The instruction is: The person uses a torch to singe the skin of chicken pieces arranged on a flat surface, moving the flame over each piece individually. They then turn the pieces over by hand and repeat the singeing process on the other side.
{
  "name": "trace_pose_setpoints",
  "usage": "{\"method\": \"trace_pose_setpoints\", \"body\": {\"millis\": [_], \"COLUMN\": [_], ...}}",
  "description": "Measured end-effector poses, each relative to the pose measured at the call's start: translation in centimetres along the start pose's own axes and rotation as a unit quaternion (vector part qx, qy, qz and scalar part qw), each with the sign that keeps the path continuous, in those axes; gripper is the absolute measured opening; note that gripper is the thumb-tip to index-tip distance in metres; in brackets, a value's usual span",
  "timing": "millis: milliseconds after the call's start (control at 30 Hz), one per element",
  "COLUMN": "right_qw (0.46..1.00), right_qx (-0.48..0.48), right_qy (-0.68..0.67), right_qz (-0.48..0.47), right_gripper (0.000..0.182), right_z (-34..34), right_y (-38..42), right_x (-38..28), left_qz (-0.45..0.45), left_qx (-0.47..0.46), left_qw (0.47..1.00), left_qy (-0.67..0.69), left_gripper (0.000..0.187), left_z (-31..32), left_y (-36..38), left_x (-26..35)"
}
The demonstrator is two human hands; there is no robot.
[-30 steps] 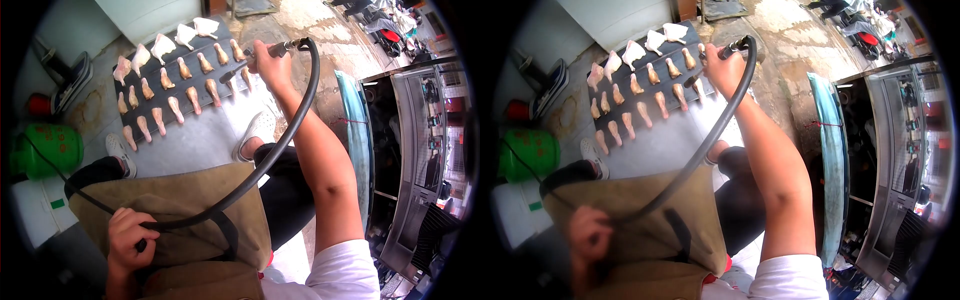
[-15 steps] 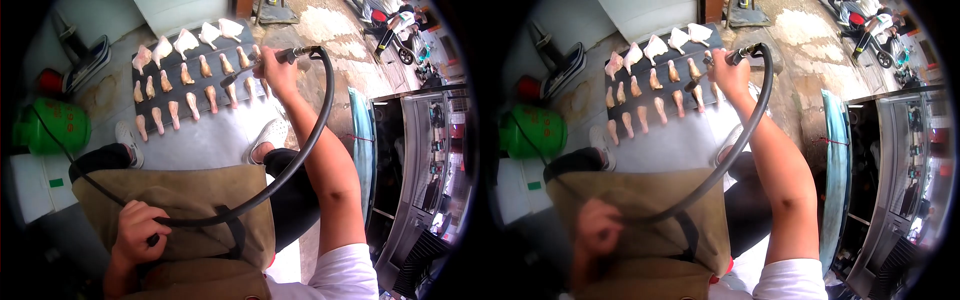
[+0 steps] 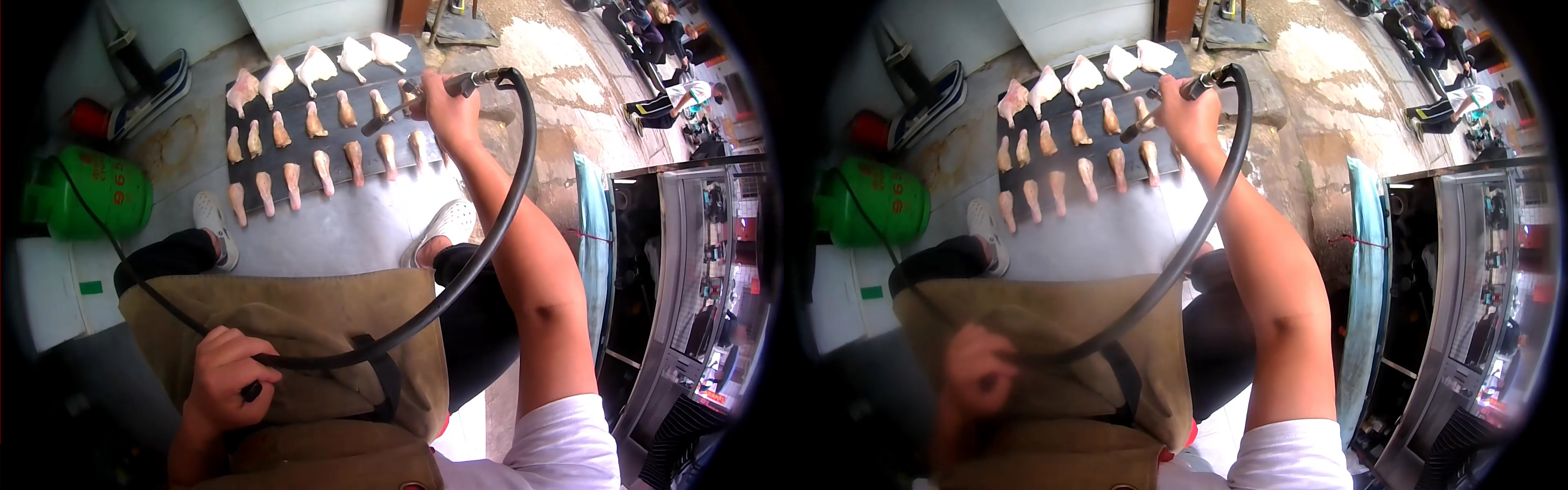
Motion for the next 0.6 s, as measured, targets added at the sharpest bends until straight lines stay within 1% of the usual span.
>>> {"method": "trace_pose_setpoints", "body": {"millis": [233,333,433,600], "right_qw": [1.000,0.998,0.999,0.999], "right_qx": [0.008,-0.002,0.015,0.026], "right_qy": [0.010,0.059,0.034,0.045], "right_qz": [-0.002,-0.009,-0.004,-0.005], "right_gripper": [0.032,0.035,0.032,0.031], "right_z": [-0.12,-0.46,-0.35,0.00], "right_y": [-0.53,-0.20,-0.35,-0.83], "right_x": [0.74,0.35,0.59,0.94], "left_qz": [0.002,0.003,0.002,-0.002], "left_qx": [0.002,0.004,0.004,0.003], "left_qw": [1.000,1.000,1.000,1.000], "left_qy": [-0.001,0.000,-0.002,-0.005], "left_gripper": [0.018,0.018,0.018,0.018], "left_z": [-0.06,0.05,0.08,0.02], "left_y": [0.11,0.14,0.15,0.24], "left_x": [0.12,0.09,0.10,0.06]}}
Point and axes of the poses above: each hand's wrist, its own y-axis away from the middle knuckle, its own z-axis out of the palm, x = y × z, the point moved 1 cm from there along -y, towards the middle knuckle, and after that the axes turned 15 degrees about z, right-handed, at the moved point
